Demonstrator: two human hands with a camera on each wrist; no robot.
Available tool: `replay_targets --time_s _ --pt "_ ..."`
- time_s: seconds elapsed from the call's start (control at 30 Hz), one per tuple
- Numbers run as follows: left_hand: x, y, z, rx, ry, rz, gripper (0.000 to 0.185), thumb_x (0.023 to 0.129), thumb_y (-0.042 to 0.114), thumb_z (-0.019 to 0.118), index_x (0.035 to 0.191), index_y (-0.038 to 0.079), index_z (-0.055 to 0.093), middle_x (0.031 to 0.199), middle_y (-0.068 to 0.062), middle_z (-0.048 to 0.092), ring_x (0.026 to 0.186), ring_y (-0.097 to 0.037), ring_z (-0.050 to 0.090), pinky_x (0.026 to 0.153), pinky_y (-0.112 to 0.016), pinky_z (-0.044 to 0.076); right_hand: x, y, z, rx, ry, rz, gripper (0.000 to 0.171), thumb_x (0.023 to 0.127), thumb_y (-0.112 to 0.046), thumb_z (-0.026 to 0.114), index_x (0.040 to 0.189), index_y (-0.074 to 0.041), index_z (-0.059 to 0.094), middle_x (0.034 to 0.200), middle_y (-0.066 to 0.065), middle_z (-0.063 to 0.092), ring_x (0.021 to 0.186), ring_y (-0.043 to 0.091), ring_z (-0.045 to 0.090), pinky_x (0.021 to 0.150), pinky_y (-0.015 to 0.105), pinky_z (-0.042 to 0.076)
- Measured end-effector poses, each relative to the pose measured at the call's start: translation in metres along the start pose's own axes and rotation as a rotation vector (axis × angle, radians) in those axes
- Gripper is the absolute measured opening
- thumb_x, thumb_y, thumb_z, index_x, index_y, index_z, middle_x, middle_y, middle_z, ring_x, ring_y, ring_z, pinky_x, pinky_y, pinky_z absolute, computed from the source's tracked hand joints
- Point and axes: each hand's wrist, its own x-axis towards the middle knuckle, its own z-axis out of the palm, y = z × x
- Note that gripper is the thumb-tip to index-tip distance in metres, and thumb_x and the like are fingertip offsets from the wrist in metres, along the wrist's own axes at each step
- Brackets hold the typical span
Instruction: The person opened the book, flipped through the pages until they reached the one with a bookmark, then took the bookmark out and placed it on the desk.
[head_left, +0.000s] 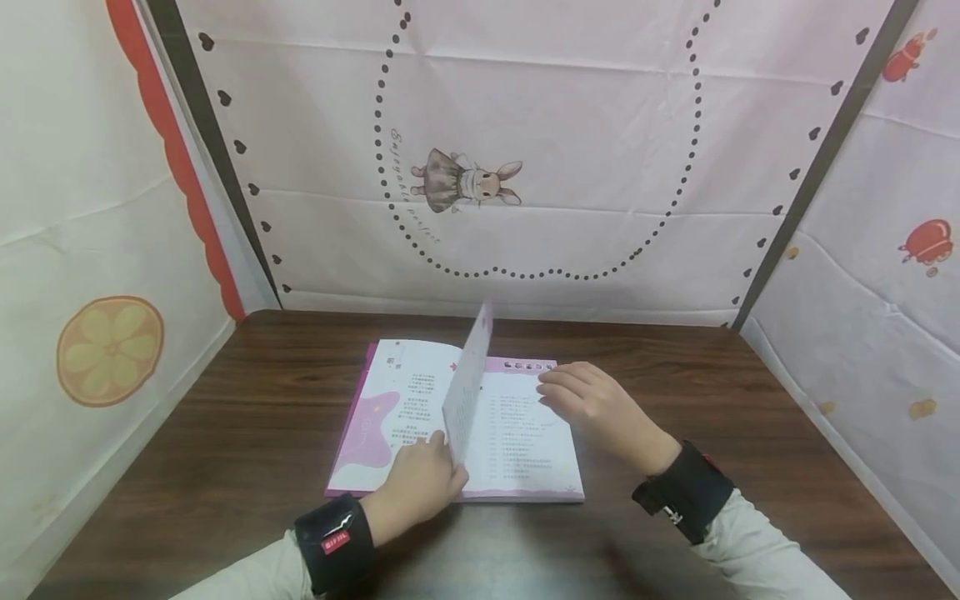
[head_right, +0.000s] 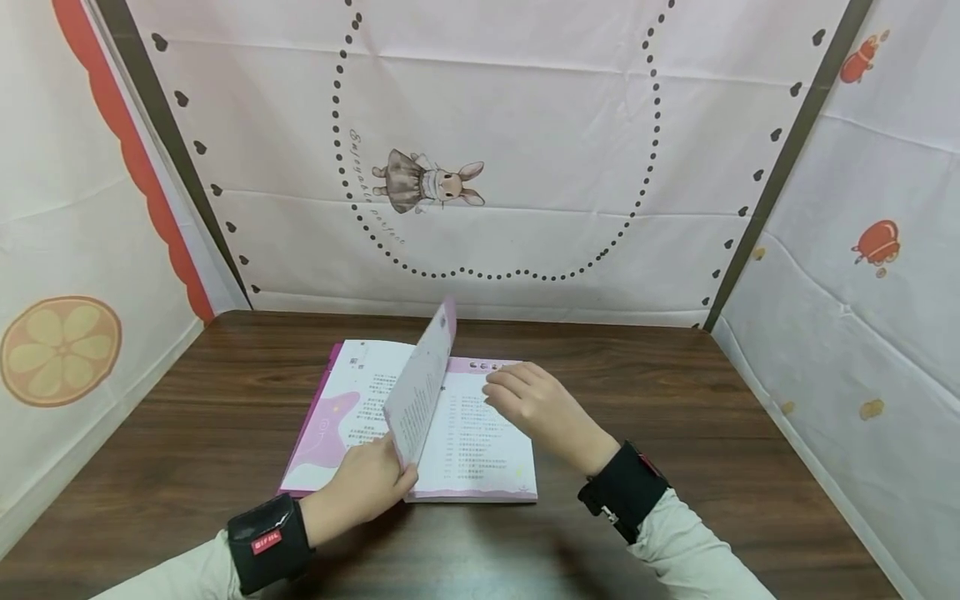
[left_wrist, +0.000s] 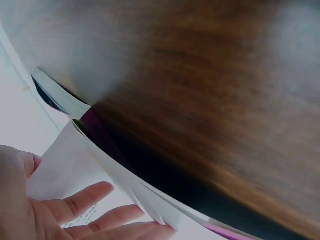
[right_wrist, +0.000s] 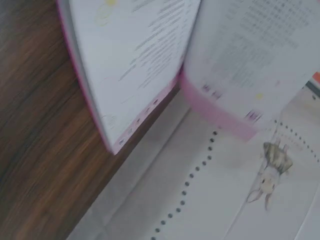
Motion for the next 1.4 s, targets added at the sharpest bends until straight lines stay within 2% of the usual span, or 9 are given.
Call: replay_targets --time_s 0.13,0.33,0.5,0.6,0.77,0.83,0.93,1.13,1.4 --pt "-0.002 -0.010 -0.009 -0.239 -0.079 -0.068 0.043 0.091 0.022 0.050 0.123 -0.007 0.053 0.064 -0.002 0.051 0.046 -0.011 0.042 0.040 -0.021 0.031 -0.010 0.002 0.004 0.004 -0.087 0.060 0.031 0.065 -0.009 0.084 0.093 -0.005 0.070 0.092 0.006 0.072 0.087 0.019 0.067 0.080 0.031 0.056" --pt "-0.004 -0.036 -0.022 -0.496 -0.066 -0.247 0.041 0.097 0.020 0.043 0.119 -0.013 0.055 0.052 0.001 0.037 0.041 -0.009 0.031 0.039 -0.019 0.024 -0.028 0.000 0.010 0.009 -0.229 0.122 0.031 0.068 -0.012 0.083 0.096 -0.009 0.071 0.093 0.003 0.073 0.087 0.015 0.067 0.081 0.028 0.056" --pt "-0.012 -0.052 -0.020 -0.563 -0.003 -0.219 0.071 0.090 -0.001 0.046 0.149 -0.004 0.007 0.129 -0.030 0.051 0.056 -0.017 0.048 0.045 -0.022 0.037 -0.038 0.002 0.015 0.029 -0.285 0.169 0.029 0.070 -0.012 0.081 0.097 -0.008 0.072 0.094 0.003 0.073 0.089 0.015 0.067 0.081 0.028 0.056" --pt "-0.015 -0.055 -0.017 -0.525 0.053 -0.161 0.089 0.086 -0.011 0.047 0.150 0.010 -0.011 0.156 -0.026 0.005 0.072 -0.026 0.054 0.049 -0.021 0.042 -0.043 0.001 0.019 0.066 -0.353 0.175 0.029 0.072 -0.013 0.080 0.099 -0.007 0.071 0.097 0.004 0.073 0.091 0.016 0.067 0.082 0.030 0.056" --pt "-0.017 -0.054 -0.011 -0.352 0.075 -0.135 0.097 0.080 -0.017 0.051 0.152 0.017 -0.005 0.154 -0.026 -0.016 0.086 -0.036 0.059 0.056 -0.025 0.051 -0.048 -0.004 0.026 0.159 -0.536 0.208 0.028 0.078 -0.015 0.076 0.103 -0.007 0.071 0.101 0.005 0.072 0.098 0.018 0.067 0.086 0.032 0.054" --pt "-0.018 -0.054 -0.008 -0.242 0.076 -0.118 0.095 0.079 -0.016 0.055 0.153 0.020 0.008 0.154 -0.028 -0.014 0.120 -0.051 0.044 0.085 -0.043 0.053 -0.050 -0.007 0.028 0.201 -0.590 0.233 0.028 0.079 -0.015 0.075 0.105 -0.007 0.070 0.103 0.005 0.072 0.099 0.019 0.066 0.087 0.033 0.054" --pt "-0.018 -0.052 -0.005 -0.064 0.093 -0.071 0.088 0.077 -0.014 0.060 0.149 0.025 0.026 0.154 -0.028 -0.005 0.136 -0.060 -0.002 0.102 -0.076 0.017 -0.051 -0.010 0.030 0.251 -0.645 0.278 0.030 0.080 -0.015 0.074 0.108 -0.006 0.070 0.106 0.007 0.071 0.101 0.021 0.066 0.088 0.035 0.053" --pt "-0.018 -0.050 -0.008 0.061 -0.008 0.058 0.068 0.086 -0.001 0.059 0.142 0.033 0.040 0.158 -0.016 0.013 0.139 -0.055 0.001 0.103 -0.076 -0.003 -0.055 -0.011 0.031 0.339 -0.758 0.349 0.035 0.081 -0.013 0.072 0.115 -0.006 0.067 0.114 0.008 0.069 0.105 0.022 0.066 0.088 0.035 0.054" --pt "-0.016 -0.051 -0.022 0.046 -0.160 0.274 0.056 0.085 -0.010 0.054 0.137 0.009 0.049 0.148 -0.015 0.040 0.137 -0.040 0.032 0.107 -0.057 0.033 -0.058 -0.016 0.030 0.382 -0.845 0.390 0.045 0.081 -0.019 0.073 0.122 -0.004 0.062 0.123 0.008 0.065 0.109 0.022 0.064 0.090 0.035 0.053"
